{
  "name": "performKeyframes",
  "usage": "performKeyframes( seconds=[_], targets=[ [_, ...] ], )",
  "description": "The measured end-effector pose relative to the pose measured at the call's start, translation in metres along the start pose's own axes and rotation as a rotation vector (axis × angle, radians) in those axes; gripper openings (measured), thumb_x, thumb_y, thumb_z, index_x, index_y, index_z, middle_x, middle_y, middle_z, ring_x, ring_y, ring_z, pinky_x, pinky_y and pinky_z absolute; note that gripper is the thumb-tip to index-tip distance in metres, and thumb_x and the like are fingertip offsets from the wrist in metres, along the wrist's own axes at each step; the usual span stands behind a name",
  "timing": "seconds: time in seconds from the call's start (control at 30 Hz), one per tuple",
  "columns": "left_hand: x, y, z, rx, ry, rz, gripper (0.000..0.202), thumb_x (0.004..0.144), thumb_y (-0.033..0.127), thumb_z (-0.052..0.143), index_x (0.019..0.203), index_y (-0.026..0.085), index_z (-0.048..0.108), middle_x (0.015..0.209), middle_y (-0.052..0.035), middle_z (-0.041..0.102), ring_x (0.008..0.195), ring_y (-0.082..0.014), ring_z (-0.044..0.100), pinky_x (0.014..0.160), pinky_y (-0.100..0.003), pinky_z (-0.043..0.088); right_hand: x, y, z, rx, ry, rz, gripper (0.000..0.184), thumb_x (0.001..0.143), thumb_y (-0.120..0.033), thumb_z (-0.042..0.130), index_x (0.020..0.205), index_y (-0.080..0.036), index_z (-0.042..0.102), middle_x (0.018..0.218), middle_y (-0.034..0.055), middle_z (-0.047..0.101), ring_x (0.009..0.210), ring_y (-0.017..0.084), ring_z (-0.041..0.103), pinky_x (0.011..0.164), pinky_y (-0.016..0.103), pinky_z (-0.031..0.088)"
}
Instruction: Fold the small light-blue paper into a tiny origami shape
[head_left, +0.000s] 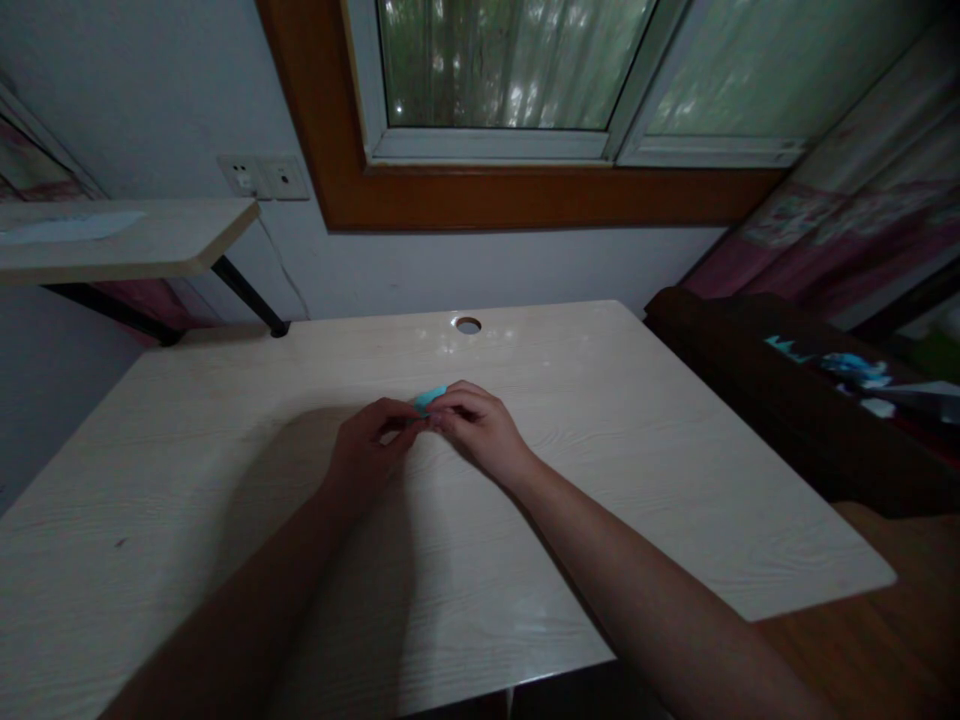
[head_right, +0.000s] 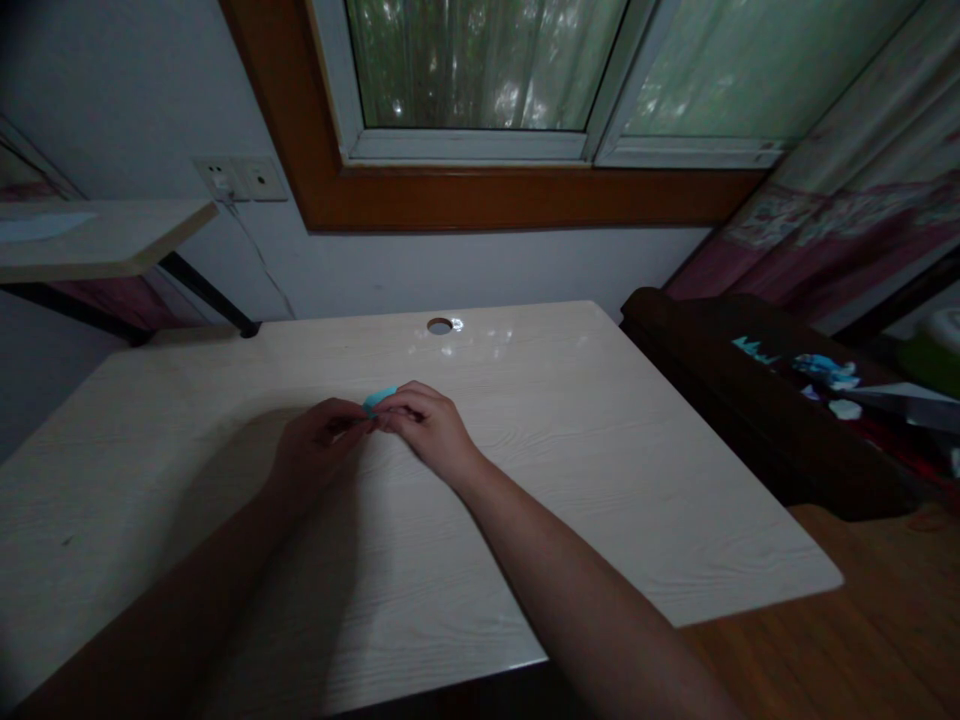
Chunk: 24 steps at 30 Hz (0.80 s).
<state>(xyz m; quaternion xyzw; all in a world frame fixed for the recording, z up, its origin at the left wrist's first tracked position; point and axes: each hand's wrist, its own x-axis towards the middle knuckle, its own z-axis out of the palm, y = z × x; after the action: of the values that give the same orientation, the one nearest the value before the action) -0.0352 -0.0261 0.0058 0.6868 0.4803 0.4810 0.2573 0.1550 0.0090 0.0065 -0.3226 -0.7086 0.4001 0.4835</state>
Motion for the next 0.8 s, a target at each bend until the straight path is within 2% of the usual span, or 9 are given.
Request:
performKeyframes(
  seconds=[0.2, 0.37, 0.57, 0.8],
  targets=[
    [-0.0005, -0.0001, -0.0008, 0.038, 0.031, 0.019, 0.011, 0.084, 0.03, 0.069, 0.088, 0.02, 0.071, 0.084, -0.0027, 0.075, 0.075, -0.0144, 0.07, 0.074, -0.025, 0.058, -0.0016, 0.003, 0.0034, 0.079, 0.021, 0.013, 0.011, 0.087, -0.026, 0.067, 0.094, -0.026, 0.074, 0.092, 0.0027, 0.066, 0.084, 0.015, 0.063, 0.076, 0.03, 0.052],
    [-0.0016, 0.0, -0.0013, 0.032, 0.052, -0.012, 0.013, 0.084, 0.031, 0.069, 0.089, 0.02, 0.072, 0.083, -0.0029, 0.076, 0.075, -0.0151, 0.072, 0.073, -0.025, 0.059, -0.0036, 0.0054, 0.0076, 0.239, -0.013, 0.088, 0.014, 0.088, -0.033, 0.065, 0.098, -0.024, 0.071, 0.097, 0.0037, 0.064, 0.082, 0.014, 0.066, 0.075, 0.03, 0.057],
    [-0.0021, -0.0009, -0.0002, 0.0, 0.048, -0.044, 0.013, 0.083, 0.032, 0.07, 0.088, 0.02, 0.072, 0.083, -0.0026, 0.076, 0.075, -0.0153, 0.072, 0.073, -0.025, 0.059, -0.0037, 0.009, 0.0102, 0.344, -0.041, 0.174, 0.019, 0.087, -0.036, 0.067, 0.101, -0.023, 0.065, 0.083, 0.0006, 0.066, 0.073, 0.013, 0.067, 0.071, 0.03, 0.058],
    [-0.0005, 0.0033, -0.0005, -0.005, 0.014, -0.043, 0.01, 0.083, 0.029, 0.07, 0.086, 0.019, 0.071, 0.081, -0.0022, 0.075, 0.071, -0.0142, 0.071, 0.07, -0.024, 0.058, -0.0034, 0.0073, 0.0101, 0.372, -0.06, 0.173, 0.018, 0.088, -0.037, 0.065, 0.097, -0.021, 0.066, 0.087, 0.0014, 0.063, 0.073, 0.013, 0.066, 0.069, 0.029, 0.057]
  ],
)
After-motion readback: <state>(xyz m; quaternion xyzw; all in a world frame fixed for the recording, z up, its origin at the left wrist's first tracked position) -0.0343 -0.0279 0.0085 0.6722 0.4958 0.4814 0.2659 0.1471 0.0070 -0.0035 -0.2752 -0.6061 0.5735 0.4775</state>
